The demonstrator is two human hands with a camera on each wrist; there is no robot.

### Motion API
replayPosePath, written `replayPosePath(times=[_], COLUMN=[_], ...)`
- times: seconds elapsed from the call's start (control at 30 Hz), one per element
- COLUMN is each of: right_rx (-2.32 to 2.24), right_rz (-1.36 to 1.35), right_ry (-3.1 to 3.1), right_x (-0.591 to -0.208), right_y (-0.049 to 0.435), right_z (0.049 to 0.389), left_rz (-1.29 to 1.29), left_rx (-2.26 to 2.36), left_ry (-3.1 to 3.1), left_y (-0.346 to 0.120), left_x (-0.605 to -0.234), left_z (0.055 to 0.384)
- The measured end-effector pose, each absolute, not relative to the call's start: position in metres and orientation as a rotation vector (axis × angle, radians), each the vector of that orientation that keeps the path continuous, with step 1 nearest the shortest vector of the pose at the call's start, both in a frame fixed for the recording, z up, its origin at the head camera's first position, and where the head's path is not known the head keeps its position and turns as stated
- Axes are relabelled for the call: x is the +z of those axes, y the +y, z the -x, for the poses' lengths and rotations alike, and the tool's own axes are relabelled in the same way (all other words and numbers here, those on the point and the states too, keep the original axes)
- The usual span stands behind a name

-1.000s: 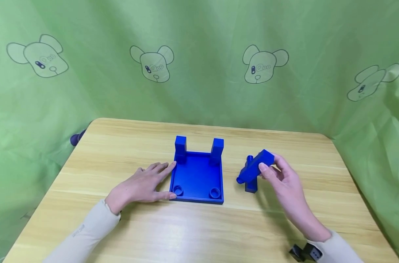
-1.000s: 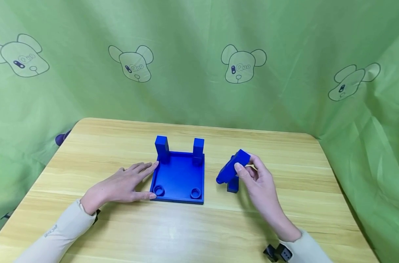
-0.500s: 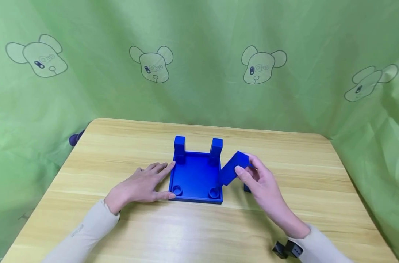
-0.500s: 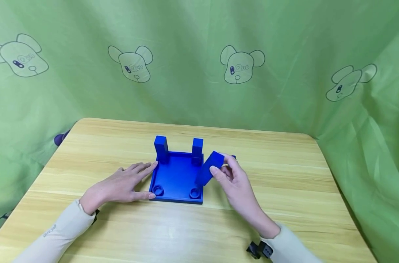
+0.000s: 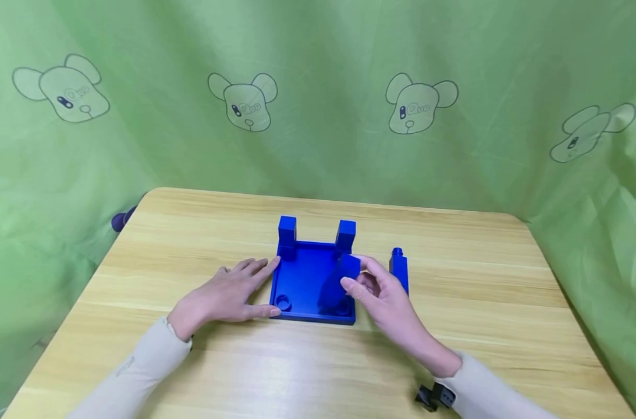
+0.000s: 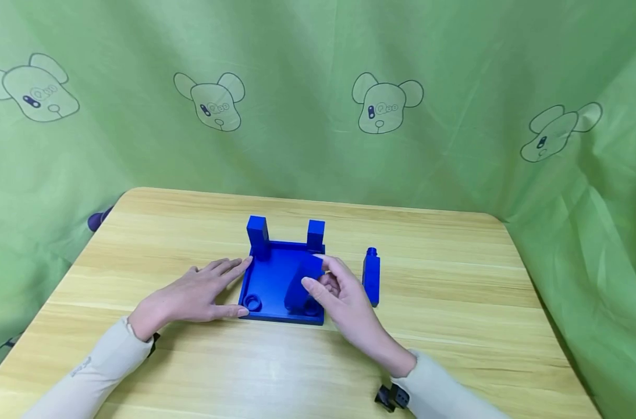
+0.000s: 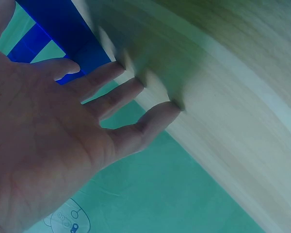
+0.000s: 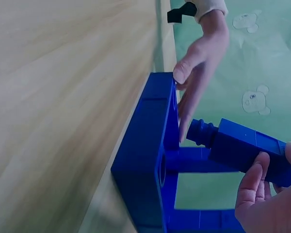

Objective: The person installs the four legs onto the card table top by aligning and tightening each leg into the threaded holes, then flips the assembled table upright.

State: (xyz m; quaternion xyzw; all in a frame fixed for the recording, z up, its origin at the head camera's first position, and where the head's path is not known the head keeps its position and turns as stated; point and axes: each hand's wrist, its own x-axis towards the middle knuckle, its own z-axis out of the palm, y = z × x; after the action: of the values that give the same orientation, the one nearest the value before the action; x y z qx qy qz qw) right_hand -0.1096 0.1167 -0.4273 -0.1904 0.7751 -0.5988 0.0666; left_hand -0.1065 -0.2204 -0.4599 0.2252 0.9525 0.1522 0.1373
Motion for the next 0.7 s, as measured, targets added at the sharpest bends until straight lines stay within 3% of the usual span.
replayPosePath(times=[0.7], right_rx=[-1.704], right_rz=[0.767], right_ry=[2.273], right_x=[-0.434], right_y=[0.067], right_z=[0.109], left_rz=[-0.678], left_rx=[0.447], left_ry=[2.776], left_y=[-0.22], left_x=[-0.462], left_z=[0.108])
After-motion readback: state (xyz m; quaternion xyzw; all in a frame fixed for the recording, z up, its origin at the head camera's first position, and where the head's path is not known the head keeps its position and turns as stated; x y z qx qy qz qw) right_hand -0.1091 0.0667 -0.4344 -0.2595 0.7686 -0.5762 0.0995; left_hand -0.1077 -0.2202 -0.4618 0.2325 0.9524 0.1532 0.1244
